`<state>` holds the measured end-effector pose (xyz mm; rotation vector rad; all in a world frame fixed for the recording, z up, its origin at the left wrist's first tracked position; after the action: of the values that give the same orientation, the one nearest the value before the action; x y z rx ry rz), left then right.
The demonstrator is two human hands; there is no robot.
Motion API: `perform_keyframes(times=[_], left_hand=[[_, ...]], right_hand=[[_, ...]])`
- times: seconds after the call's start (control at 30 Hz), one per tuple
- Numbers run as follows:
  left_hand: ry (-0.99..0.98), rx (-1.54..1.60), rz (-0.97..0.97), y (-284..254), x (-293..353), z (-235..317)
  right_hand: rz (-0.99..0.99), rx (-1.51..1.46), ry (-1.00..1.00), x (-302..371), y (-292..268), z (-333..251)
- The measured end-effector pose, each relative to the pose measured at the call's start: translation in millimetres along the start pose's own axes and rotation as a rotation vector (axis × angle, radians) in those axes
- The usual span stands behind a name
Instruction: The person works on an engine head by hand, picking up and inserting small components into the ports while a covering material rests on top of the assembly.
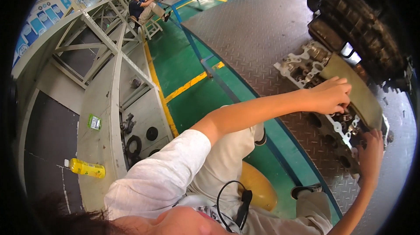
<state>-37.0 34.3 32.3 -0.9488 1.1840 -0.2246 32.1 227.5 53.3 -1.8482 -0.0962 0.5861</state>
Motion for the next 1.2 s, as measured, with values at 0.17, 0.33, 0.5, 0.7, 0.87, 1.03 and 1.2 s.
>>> perform_keyframes(times=[0.17, 0.33, 0.5, 0.7, 0.87, 1.03, 1.2], left_hand=[[-0.002, 0.127, -0.103, 6, -1, -4], [0.078, 0.177, -0.08, 16, -15, 9], [-0.01, 0.086, -0.093, -18, -15, 4], [0.023, 0.17, -0.288, -8, -52, 39], [0.138, 0.121, -0.544, 22, -61, 61], [0.149, 0.09, -0.803, 50, -81, 60], [0.119, -0.002, -0.979, 62, -80, 52]], right_hand=[[-0.115, 0.021, 0.038, -14, 14, 2], [-0.079, 0.054, -0.1, 0, 12, 27], [-0.254, -0.004, 0.001, -22, 8, 5], [-0.141, -0.165, -0.021, -14, -12, 9], [-0.104, -0.254, -0.012, -13, -13, 21], [-0.096, -0.256, 0.03, -19, -18, 27], [-0.083, -0.266, 0.067, -28, -12, 27]])
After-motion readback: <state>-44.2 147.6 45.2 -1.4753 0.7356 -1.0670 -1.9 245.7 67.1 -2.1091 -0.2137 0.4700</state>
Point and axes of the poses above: each hand's wrist, its own x-axis away from the middle knuckle, its own y-axis out of the palm, z = x × y, the point moved 6 cm from there along -x, towards the middle knuckle, and after that the axes turned 9 degrees about -x, right-handed, at the moved point
